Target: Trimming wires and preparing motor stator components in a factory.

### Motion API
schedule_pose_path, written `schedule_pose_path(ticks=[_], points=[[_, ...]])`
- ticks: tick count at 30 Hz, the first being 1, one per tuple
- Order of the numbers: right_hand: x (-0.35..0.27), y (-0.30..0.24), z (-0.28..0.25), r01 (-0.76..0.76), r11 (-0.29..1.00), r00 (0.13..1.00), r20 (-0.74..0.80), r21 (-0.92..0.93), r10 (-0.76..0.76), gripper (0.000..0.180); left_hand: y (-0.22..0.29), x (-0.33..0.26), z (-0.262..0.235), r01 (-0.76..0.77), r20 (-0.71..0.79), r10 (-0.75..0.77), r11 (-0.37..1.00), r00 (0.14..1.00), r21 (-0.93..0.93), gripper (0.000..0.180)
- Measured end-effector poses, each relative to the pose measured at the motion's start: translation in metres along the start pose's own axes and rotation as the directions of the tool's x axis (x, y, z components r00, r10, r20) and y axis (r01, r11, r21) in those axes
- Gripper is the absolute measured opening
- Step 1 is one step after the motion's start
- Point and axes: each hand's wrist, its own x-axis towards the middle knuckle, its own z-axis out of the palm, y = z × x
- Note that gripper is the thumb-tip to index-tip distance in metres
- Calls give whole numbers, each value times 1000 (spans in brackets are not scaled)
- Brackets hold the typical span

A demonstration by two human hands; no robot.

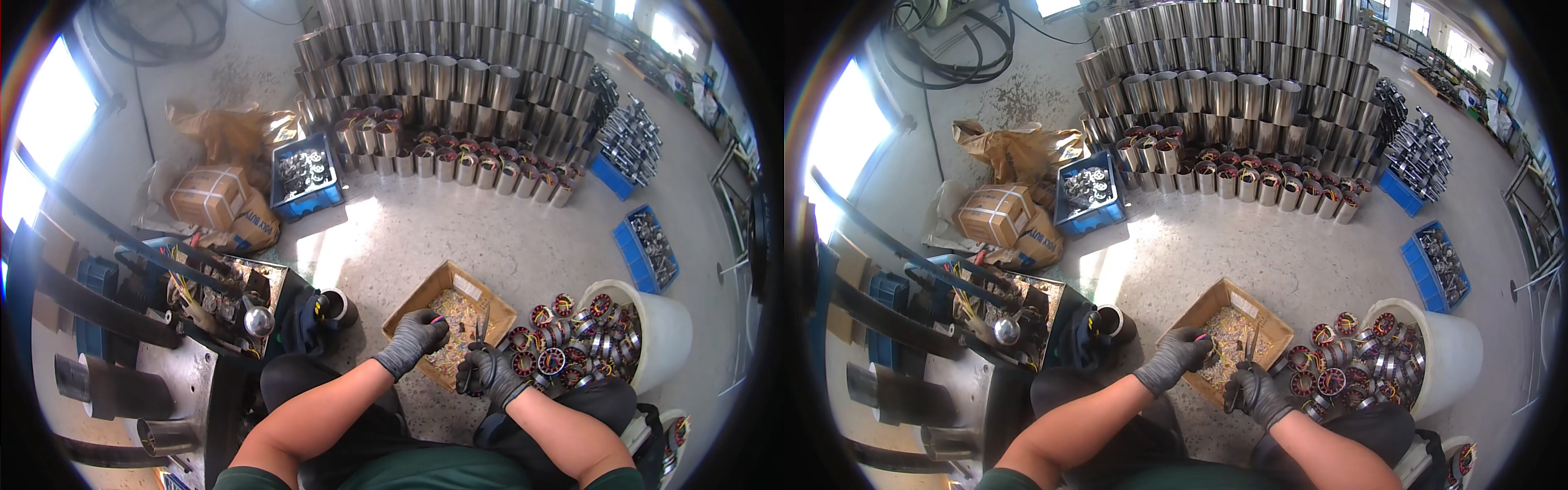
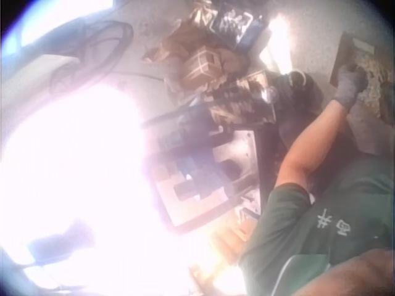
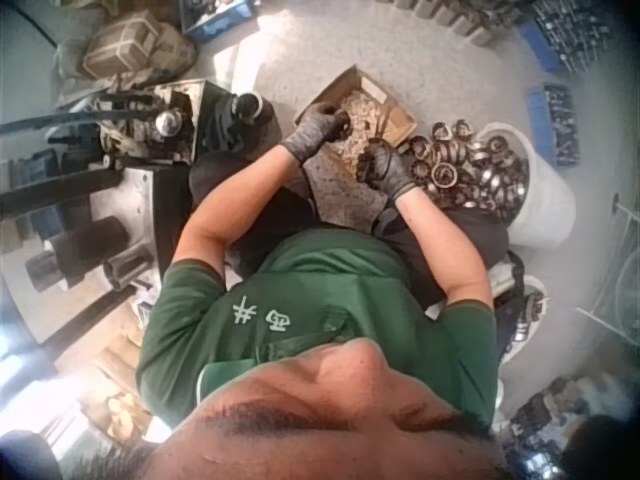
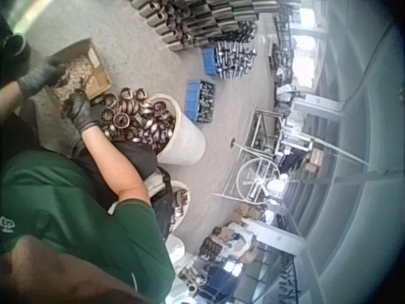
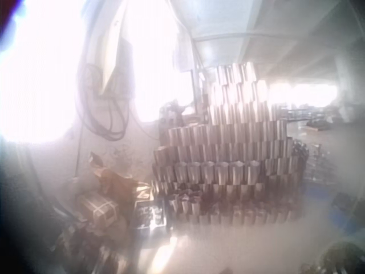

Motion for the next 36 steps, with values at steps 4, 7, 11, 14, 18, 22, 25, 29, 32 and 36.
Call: schedule_pose_path(ticks=[4, 7, 11, 14, 18, 22, 25, 29, 32, 36], points=[[20, 23, -18, 65, 992, 988, 149, -107, -48, 42, -9, 7, -2, -43, -117, 6, 949, 993, -313, 16], [31, 35, -26, 42, 994, 967, 254, -97, -16, 40, -8, 8, -2, -82, -145, 26, 917, 989, -390, 14], [39, 34, -35, -53, 999, 902, 429, -1, 48, 33, -6, 4, -2, -83, -149, 25, 912, 989, -401, 13], [21, 20, -20, -47, 997, 913, 402, -61, 68, 30, -4, 1, -1, -59, -142, 15, 949, 990, -311, 12], [-12, -6, 4, 44, 944, 979, 201, -326, 24, 31, -7, 1, 1, -37, -85, 23, 986, 996, -164, 13], [1, -8, -11, 35, 956, 961, 271, -293, 48, 27, -14, 6, 5, -56, -66, 55, 998, 996, -9, 15], [15, -2, -17, -68, 965, 963, 236, -255, 130, 18, -21, 12, 1, -62, -44, 69, 988, 997, 141, 18], [14, -8, -12, -84, 956, 970, 196, -281, 143, 10, -2, -2, -10, -129, 49, 119, 914, 992, 386, 28], [23, -2, -15, -109, 967, 970, 189, -229, 154, 11, 42, -36, -20, -227, 1, 245, 895, 969, 384, 27], [38, 7, -28, -49, 990, 971, 226, -134, 78, 14, 81, -109, -47, -526, -47, 593, 746, 804, 409, 24]])
